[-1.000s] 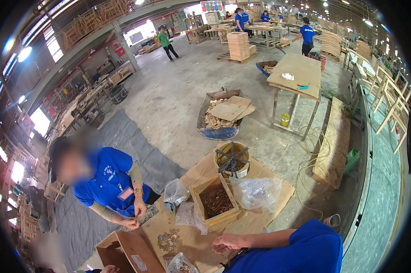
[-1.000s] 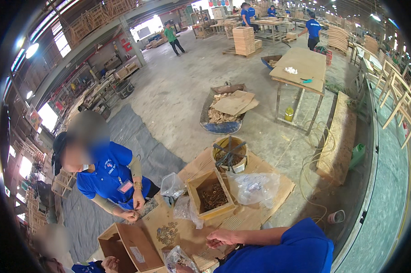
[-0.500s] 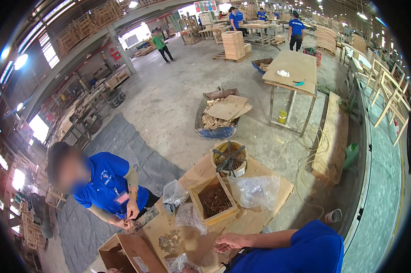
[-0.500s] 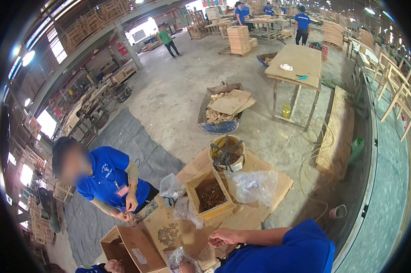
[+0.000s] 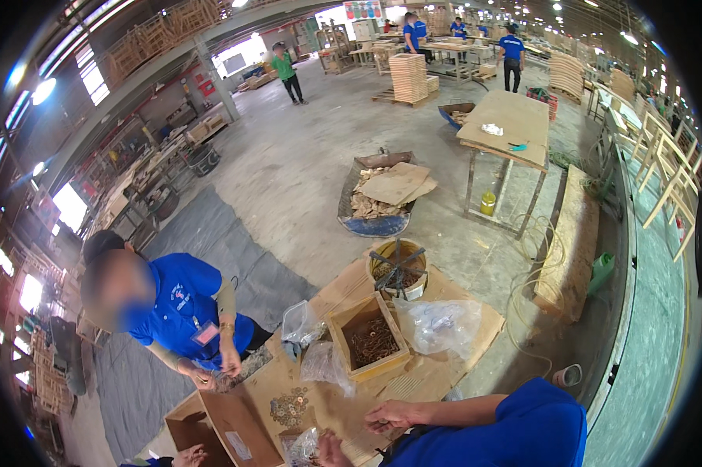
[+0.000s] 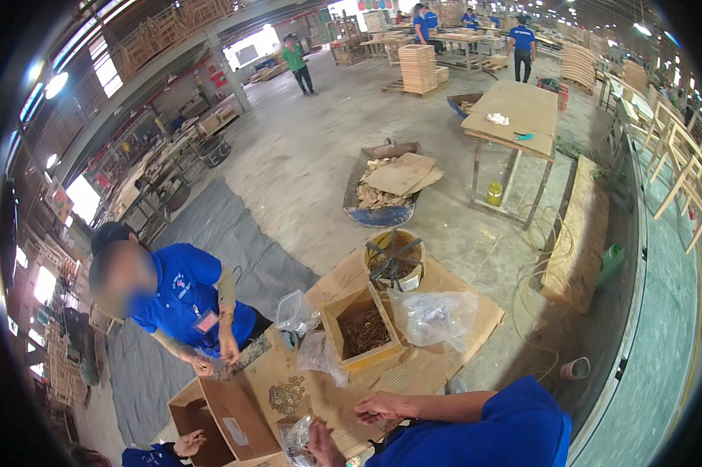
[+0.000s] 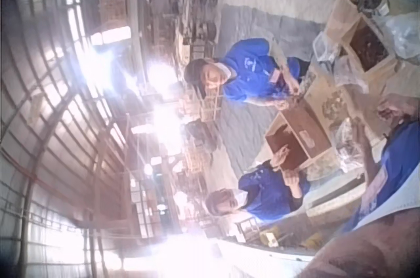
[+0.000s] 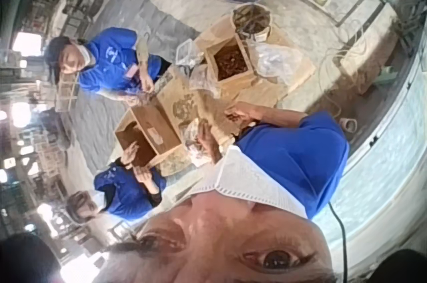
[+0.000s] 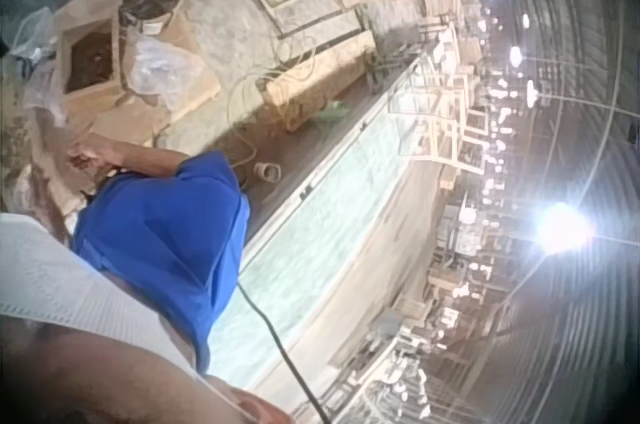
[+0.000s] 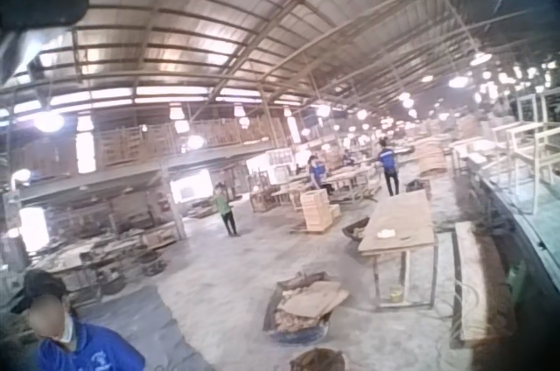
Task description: The person sorts small metal fasteners by hand from a wooden box into a clear plastic bag. The person picks up individual fasteners and places them into the bag while standing at a workbench in a factory setting.
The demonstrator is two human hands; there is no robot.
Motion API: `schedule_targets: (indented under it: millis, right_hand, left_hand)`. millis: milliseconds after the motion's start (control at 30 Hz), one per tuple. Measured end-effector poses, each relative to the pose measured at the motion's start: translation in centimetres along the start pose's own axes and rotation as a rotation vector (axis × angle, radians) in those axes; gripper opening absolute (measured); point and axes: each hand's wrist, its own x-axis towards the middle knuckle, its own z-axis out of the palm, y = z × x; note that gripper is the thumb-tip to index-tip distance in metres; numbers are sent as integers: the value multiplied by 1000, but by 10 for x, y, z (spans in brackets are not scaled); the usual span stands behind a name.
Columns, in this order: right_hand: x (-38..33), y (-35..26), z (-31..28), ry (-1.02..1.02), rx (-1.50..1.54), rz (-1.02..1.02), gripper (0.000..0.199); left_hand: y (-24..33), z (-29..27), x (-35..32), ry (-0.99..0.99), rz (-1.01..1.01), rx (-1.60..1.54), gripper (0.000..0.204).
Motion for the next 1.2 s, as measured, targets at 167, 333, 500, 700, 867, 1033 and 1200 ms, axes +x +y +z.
schedule_targets:
  millis: [167,333,500,700,867,1033,1200]
  right_hand:
    - [1,1,19,52,4,-60,22]
    - [-3,-5,6,20,8,-91,23]
    - [-31,-21,5,-26,3,-66,27]
    - [-21,-12,-10,-206,192,-101,32]
    - [-17,-19,-9,-158,201,-50,35]
    - [-12,-21,-10,-275,114,-6,38]
    - [-8,-23,-7,-216,8,-17,29]
  left_hand:
    - [56,44,-15,-296,-38,-358,27]
    - [61,46,-5,-516,-194,-427,32]
    - [55,50,-1,-584,-269,-484,27]
    - [64,44,12,-615,46,-187,25]
    - [64,40,15,-563,104,-132,27]
    - [67,35,12,-548,161,-146,29]
    - [67,37,12,-549,200,-95,31]
